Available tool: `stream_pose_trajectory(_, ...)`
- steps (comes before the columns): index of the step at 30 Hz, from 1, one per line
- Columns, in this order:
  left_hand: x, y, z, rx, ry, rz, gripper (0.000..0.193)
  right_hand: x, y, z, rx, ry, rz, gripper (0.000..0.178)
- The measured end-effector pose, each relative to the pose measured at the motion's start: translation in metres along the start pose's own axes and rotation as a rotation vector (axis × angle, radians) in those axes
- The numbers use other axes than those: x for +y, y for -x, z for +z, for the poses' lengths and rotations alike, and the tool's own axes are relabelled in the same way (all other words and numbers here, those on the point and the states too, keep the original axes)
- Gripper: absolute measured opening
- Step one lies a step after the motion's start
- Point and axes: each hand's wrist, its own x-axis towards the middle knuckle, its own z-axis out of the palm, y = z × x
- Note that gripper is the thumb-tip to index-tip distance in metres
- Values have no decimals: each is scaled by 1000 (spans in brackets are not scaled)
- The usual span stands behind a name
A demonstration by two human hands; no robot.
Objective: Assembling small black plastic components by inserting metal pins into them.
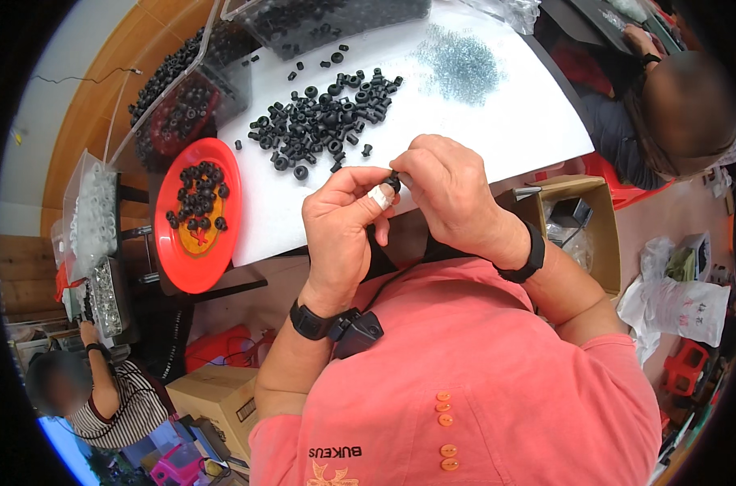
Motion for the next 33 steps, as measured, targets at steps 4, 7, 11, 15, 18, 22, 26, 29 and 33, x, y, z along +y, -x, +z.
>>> stream_pose_trajectory(4, 0, 0, 0, 20, 22, -26, 14, 7, 4, 1, -69, -130, 82, 26)
stream_pose_trajectory(7, 0, 1, 2, 22, 16, -31, 15, 2, 1, -1, -63, -1, 11, 25)
stream_pose_trajectory(11, 1, 0, 2, 20, 15, -16, 15, -5, -2, 4, -19, 148, -79, 23)
stream_pose_trajectory(15, -2, 0, -2, -3, 28, -5, 15, -1, -1, -3, -68, 4, -30, 22)
stream_pose_trajectory(18, 0, 1, 3, -6, 28, 17, 15, -15, -1, -2, -57, 54, 44, 23)
stream_pose_trajectory(22, 1, 1, 5, 18, 4, 10, 14, -11, 7, 14, 38, 139, 80, 25)
stream_pose_trajectory(26, 8, 1, 4, -31, -28, -12, 13, -4, 5, 10, 100, 166, 20, 26)
stream_pose_trajectory(29, 13, 0, 1, -96, -165, -117, 19, -1, 3, 5, 91, 161, -23, 27)
stream_pose_trajectory(33, 5, -2, -4, -139, -182, -52, 17, 2, 0, -3, -80, 80, 1, 29)
